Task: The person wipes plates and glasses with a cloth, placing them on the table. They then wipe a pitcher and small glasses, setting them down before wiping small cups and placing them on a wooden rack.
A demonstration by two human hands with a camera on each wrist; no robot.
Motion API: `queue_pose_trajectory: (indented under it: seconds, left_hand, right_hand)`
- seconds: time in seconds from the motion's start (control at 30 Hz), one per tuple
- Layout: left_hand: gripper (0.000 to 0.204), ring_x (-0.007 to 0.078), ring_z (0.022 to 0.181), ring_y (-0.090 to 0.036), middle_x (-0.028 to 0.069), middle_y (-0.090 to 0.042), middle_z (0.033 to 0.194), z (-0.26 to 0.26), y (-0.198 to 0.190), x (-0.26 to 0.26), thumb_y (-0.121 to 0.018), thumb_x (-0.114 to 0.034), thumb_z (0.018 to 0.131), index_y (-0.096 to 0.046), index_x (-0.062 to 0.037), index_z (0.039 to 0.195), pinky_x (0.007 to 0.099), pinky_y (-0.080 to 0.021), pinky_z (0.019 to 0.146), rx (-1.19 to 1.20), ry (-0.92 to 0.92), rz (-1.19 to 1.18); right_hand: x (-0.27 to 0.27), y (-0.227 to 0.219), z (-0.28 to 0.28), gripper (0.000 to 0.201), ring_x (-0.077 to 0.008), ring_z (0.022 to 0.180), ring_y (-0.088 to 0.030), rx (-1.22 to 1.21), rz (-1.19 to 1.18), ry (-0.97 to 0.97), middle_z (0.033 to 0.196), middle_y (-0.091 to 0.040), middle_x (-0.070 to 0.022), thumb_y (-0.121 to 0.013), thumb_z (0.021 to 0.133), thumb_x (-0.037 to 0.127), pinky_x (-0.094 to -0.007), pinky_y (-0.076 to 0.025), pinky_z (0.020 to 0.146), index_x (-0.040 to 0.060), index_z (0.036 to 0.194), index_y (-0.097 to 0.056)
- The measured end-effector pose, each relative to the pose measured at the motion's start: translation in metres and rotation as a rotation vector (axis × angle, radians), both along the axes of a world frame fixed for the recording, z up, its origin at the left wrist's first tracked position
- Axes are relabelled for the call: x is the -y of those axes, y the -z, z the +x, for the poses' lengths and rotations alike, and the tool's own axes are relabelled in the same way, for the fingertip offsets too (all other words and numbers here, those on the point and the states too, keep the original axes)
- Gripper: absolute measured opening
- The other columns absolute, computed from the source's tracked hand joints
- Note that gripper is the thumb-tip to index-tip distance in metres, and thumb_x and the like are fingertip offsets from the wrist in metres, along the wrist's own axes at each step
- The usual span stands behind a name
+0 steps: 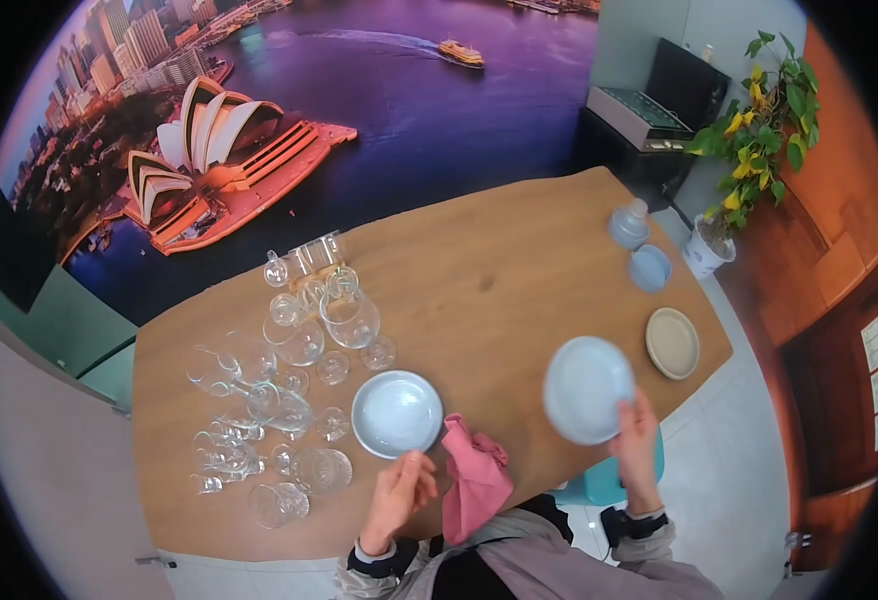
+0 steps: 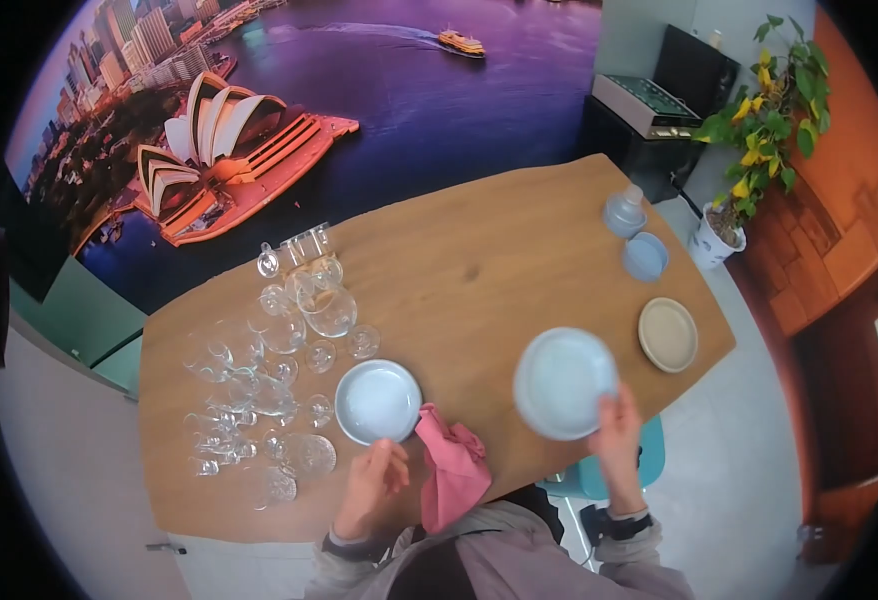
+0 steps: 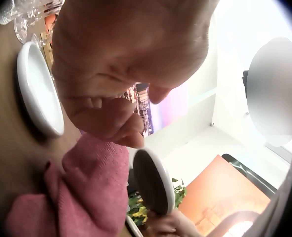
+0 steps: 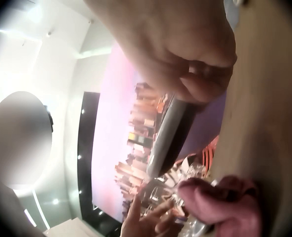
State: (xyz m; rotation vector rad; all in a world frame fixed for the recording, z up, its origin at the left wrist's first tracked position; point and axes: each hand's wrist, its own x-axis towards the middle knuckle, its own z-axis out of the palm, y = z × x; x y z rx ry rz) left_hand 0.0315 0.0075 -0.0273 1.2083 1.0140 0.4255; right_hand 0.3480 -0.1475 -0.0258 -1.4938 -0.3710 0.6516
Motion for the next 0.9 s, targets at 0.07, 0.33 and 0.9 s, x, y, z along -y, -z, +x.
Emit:
queue_pose_trajectory:
  seconds: [0.07,0.33,0.9]
  left_hand:
    - [0.048,0.0071,0.051,-0.051,0.003,-0.061,0.063,-0.009,0.009,0.002,-0.04,-0.042,0.106,-0.062,-0.0019,0.094,0.0214,-0.036,0.044,-0.011,-0.043,-0.009]
    - [0.045,0.0092,0.046,-0.05,0.0041,-0.06,0.06,-0.019,0.034,0.01,-0.046,-0.047,0.102,-0.061,-0.0049,0.094,0.023,-0.035,0.04,-0.057,-0.234,-0.11]
    - [0.042,0.0102,0.043,-0.05,0.0074,-0.06,0.06,-0.018,0.041,-0.001,-0.045,-0.042,0.104,-0.055,-0.0019,0.097,0.0243,-0.035,0.037,-0.075,-0.26,-0.099]
  right_hand:
    - [0.018,0.008,0.042,0.036,0.0008,0.045,-0.037,0.116,-0.007,0.209,0.074,-0.059,0.0058,-0.054,0.102,0.026,-0.0183,-0.024,0.037,0.0062,0.131,-0.051]
    - [0.078,0.08,0.203,0.033,-0.0032,0.041,-0.037,0.329,-0.152,0.515,0.06,-0.048,0.0033,-0.048,0.103,0.024,-0.0212,-0.024,0.034,0.0017,0.127,-0.049]
    - [0.08,0.117,0.247,0.03,-0.0112,0.043,-0.049,0.416,-0.333,0.461,0.065,-0.058,-0.0045,-0.047,0.1,0.022,-0.0281,-0.036,0.038,-0.0024,0.114,-0.058]
